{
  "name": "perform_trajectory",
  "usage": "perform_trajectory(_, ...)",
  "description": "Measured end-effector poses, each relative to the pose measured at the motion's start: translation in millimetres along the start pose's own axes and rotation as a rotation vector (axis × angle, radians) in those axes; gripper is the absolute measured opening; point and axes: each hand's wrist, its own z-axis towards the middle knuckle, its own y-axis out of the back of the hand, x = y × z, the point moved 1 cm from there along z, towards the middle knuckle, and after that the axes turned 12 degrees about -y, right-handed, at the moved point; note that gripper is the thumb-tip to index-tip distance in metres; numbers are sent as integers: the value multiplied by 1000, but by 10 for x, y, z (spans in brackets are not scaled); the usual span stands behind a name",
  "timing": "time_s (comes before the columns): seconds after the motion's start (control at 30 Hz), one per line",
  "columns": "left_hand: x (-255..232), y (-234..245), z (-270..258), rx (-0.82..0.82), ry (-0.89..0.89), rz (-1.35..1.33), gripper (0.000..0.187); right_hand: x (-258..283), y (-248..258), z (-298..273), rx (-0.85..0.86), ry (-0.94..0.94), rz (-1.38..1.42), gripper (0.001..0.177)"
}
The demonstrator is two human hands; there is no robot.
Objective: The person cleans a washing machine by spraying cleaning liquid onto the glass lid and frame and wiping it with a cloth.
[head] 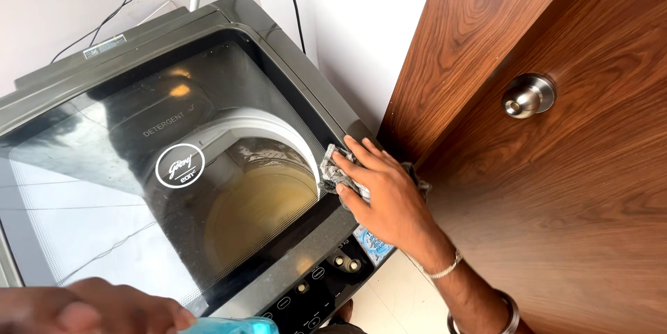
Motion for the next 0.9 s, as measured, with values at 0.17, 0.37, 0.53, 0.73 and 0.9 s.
perform_trajectory(0.17, -67, -830, 18, -269, 24, -325, 51, 125, 56, 7, 137, 284, -123, 42)
perform_trajectory(0.37, -44, -1125, 400, -238, 439, -37, 37, 543, -126, -327, 241, 372, -41, 52)
perform_trajectory(0.53, -266, -1716, 343, -459, 51, 776, 33, 983, -421, -616, 177, 526, 89, 36)
perform_trajectory(0.73, -520, -1875, 524, -253, -729, 679, 15, 1009, -410, -616, 104, 491, 121, 25)
perform_trajectory(0.9, -334, -1456, 226, -118, -246, 456, 22, 733, -240, -400, 85, 402, 75, 18)
